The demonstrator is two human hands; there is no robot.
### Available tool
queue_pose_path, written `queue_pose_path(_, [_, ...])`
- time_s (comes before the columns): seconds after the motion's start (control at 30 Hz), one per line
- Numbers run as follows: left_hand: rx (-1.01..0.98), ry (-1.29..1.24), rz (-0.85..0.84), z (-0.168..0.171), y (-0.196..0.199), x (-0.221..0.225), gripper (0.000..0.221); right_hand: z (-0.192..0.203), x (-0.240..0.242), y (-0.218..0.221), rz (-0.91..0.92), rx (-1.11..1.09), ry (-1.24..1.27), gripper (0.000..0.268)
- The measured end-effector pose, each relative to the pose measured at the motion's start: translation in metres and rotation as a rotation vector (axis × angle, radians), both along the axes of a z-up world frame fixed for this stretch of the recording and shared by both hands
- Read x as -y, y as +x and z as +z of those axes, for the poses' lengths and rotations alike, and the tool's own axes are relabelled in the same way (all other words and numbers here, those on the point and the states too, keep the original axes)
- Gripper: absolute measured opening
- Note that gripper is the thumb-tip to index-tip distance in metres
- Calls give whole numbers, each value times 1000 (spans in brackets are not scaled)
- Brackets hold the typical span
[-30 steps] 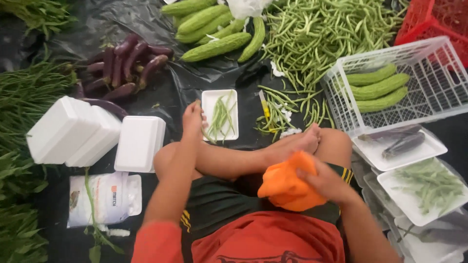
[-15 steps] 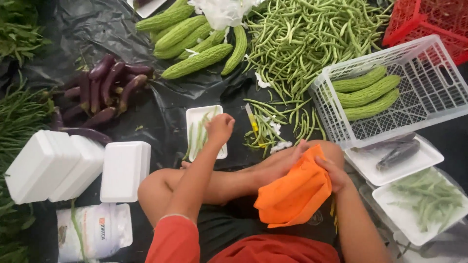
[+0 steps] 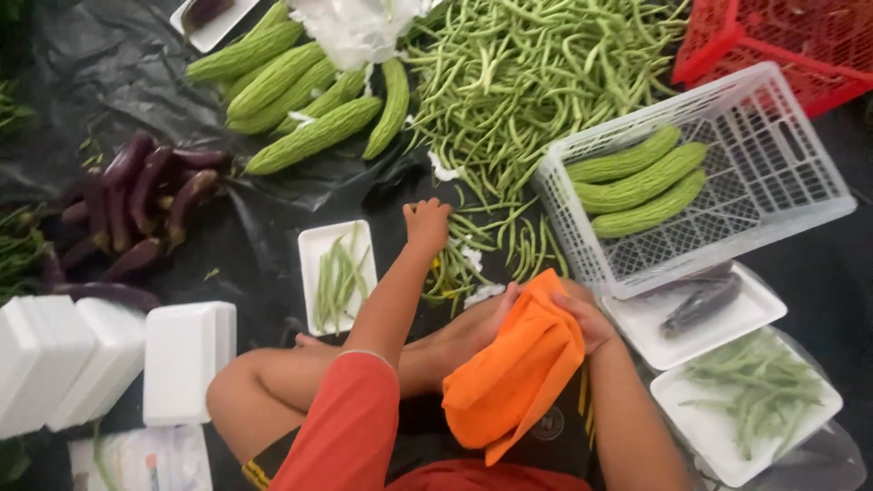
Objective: A person sitting on the floor cleans long beans with a cloth and organizes them into a tray among other vegetables.
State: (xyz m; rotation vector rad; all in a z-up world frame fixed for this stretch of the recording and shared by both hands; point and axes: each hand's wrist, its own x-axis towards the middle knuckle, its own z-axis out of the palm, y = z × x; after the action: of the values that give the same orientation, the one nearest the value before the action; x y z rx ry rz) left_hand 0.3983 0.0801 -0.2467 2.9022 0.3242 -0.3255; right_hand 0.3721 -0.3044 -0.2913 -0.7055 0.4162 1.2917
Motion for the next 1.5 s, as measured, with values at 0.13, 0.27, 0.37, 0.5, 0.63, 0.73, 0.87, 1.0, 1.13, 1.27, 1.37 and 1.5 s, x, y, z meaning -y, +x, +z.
queue_pose_path(0.13, [-41, 53, -91, 18, 9, 4, 22, 0, 3, 1, 7, -33, 52, 63])
queue_pose_path(0.27, [-105, 115, -161, 19, 11, -2, 23, -17, 7, 6, 14, -9, 48, 62])
queue_pose_path(0.37, [-81, 122, -197, 37, 3, -6, 21, -27, 6, 8, 16, -10, 25, 63])
queue_pose_path(0.5, [355, 67, -207, 27, -10, -9, 21, -32, 10, 9, 15, -26, -29, 65])
queue_pose_path(0.63, [502, -72, -152, 50, -21, -11, 27, -22, 0, 10, 13, -11, -39, 65])
queue_pose_path(0.73, [369, -3, -146, 41, -34, -21, 23, -30, -1, 5, 7, -15, -69, 65])
queue_pose_path(0.87, [-87, -103, -55, 24, -39, -28, 53, -33, 1, 0, -19, 4, -54, 62])
queue_pose_path(1.0, [-207, -87, -28, 26, -30, -19, 50, -29, 5, 4, 12, -23, -51, 64])
queue_pose_path(1.13, [-171, 32, -51, 15, -19, -20, 52, -23, 0, 2, 1, -20, -52, 63])
queue_pose_path(1.27, [31, 29, -99, 10, -11, -29, 39, -20, -4, 7, 31, -52, -29, 63])
queue_pose_path(1.37, [238, -102, -72, 31, -21, -27, 38, -19, -2, 11, 42, -49, -14, 63])
queue_pose_path(1.5, [449, -710, 253, 63, -61, -23, 30, -27, 0, 8, 46, -39, 17, 64])
